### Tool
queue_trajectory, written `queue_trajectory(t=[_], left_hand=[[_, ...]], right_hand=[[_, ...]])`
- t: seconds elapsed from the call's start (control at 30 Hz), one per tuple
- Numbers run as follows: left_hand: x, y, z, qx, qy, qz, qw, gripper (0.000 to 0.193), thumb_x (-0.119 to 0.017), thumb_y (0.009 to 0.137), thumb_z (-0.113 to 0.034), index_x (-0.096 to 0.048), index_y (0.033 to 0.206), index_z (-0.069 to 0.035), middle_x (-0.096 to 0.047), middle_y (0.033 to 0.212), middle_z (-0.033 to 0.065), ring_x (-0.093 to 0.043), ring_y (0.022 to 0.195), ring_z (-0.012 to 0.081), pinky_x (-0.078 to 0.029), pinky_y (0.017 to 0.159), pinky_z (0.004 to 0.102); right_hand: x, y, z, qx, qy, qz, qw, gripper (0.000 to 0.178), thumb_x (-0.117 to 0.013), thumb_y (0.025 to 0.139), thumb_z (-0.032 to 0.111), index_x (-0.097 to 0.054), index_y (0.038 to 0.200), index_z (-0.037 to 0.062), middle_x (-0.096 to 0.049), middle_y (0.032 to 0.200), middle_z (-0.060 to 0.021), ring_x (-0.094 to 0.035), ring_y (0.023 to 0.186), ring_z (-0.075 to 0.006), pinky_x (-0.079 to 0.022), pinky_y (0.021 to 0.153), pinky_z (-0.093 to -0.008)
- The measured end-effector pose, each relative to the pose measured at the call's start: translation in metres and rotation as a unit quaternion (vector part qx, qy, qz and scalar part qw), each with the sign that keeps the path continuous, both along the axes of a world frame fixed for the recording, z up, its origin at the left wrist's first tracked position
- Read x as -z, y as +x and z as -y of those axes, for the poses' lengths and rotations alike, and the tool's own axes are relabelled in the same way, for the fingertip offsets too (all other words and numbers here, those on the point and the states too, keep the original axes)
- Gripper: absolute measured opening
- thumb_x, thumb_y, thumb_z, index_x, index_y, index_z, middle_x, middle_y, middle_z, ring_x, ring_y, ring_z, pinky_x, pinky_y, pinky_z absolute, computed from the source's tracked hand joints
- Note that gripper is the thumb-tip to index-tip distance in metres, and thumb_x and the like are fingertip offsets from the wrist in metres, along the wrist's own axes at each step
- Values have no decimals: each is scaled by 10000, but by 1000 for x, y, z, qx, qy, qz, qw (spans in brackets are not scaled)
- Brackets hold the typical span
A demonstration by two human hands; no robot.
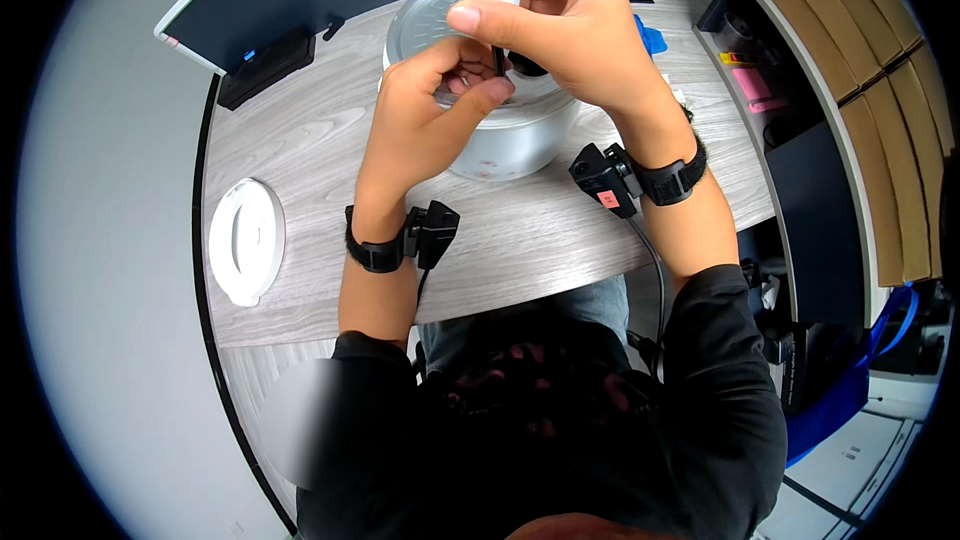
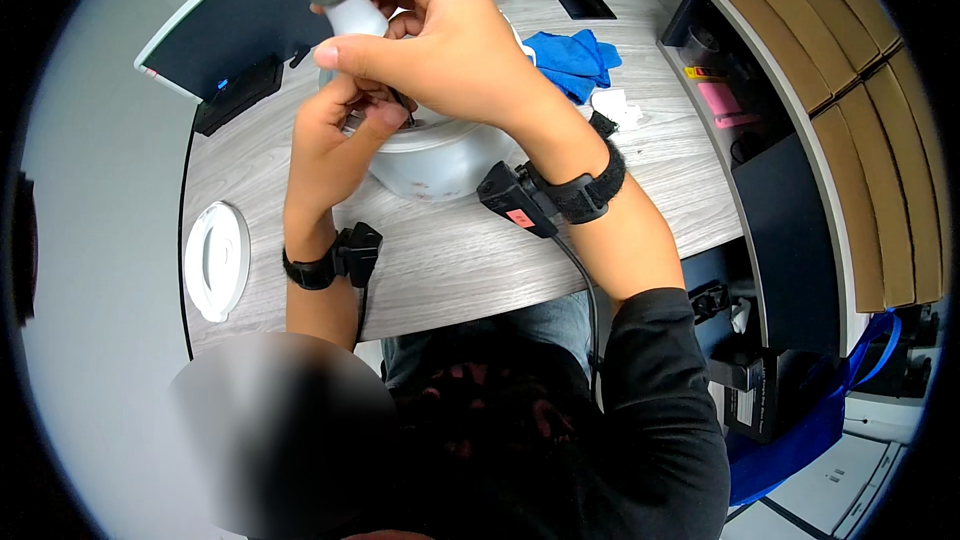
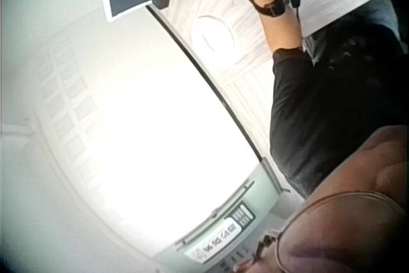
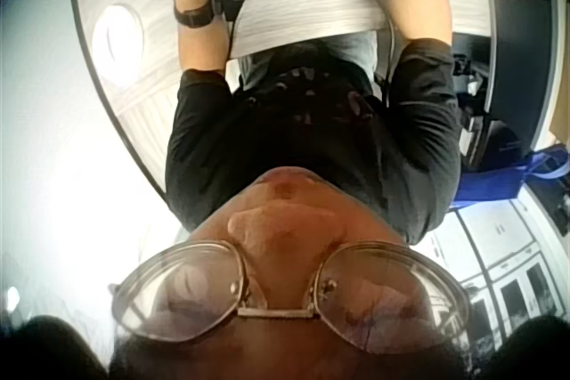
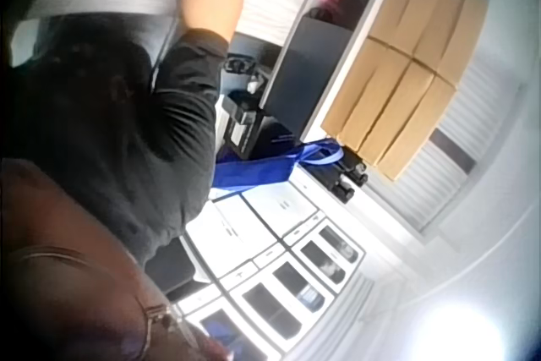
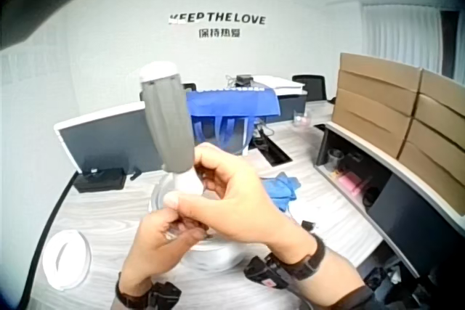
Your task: The person uses a screwdriver to fasten screws into a white cylindrical appliance, then places a lid on top and wipes the exterior with a blue cloth. The person handles the appliance, lid, screwdriver, and cloth throughout the sequence.
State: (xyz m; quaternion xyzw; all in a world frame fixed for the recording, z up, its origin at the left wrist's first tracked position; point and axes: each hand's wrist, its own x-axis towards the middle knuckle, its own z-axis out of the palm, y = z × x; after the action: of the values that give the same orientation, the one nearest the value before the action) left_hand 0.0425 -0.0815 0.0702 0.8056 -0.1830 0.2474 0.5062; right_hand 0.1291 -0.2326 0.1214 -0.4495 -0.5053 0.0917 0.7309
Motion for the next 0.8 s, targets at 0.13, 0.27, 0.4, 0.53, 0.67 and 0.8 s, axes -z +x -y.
queue_trajectory(t=[0.13,0.27,0.4,0.53,0.67,0.8], left_hand=[[4,0,3,-11,-27,-14,999,88,-690,904,-49,-700,976,2,-744,875,86,-689,771,142,-531,700,259],[-2,-3,6,0,-27,-20,999,87,-645,930,-33,-700,979,14,-746,878,93,-705,786,156,-551,722,270],[-6,-5,5,16,-16,-27,999,130,-592,960,-29,-702,1004,24,-749,888,98,-721,823,172,-568,763,286],[-5,-5,3,23,0,-29,999,164,-580,977,-48,-721,1031,16,-745,908,101,-726,852,181,-566,770,288],[-2,-4,2,32,2,-32,999,185,-576,989,-68,-734,1048,7,-739,924,106,-727,864,190,-560,775,288],[0,-4,-1,33,3,-28,999,169,-611,970,-75,-737,1055,-1,-737,930,104,-727,858,193,-557,779,289]], right_hand=[[-2,2,4,41,-70,5,997,298,-741,883,19,-600,1144,-8,-623,971,-6,-589,871,-42,-503,756,-207],[0,3,5,20,-22,-22,999,261,-725,904,29,-600,1130,-7,-629,965,2,-586,865,-37,-493,751,-194],[1,8,7,38,-11,-24,999,215,-717,919,45,-613,1101,-4,-627,931,13,-561,794,-21,-475,694,-179],[-2,9,12,86,-58,18,994,199,-744,898,51,-619,1045,3,-601,863,34,-522,719,4,-437,621,-160],[-6,2,13,67,-41,-5,997,207,-779,867,55,-616,990,21,-581,821,48,-494,669,22,-399,567,-141],[-12,0,15,72,-48,-4,996,222,-793,853,49,-609,976,30,-589,823,40,-505,669,17,-412,568,-144]])
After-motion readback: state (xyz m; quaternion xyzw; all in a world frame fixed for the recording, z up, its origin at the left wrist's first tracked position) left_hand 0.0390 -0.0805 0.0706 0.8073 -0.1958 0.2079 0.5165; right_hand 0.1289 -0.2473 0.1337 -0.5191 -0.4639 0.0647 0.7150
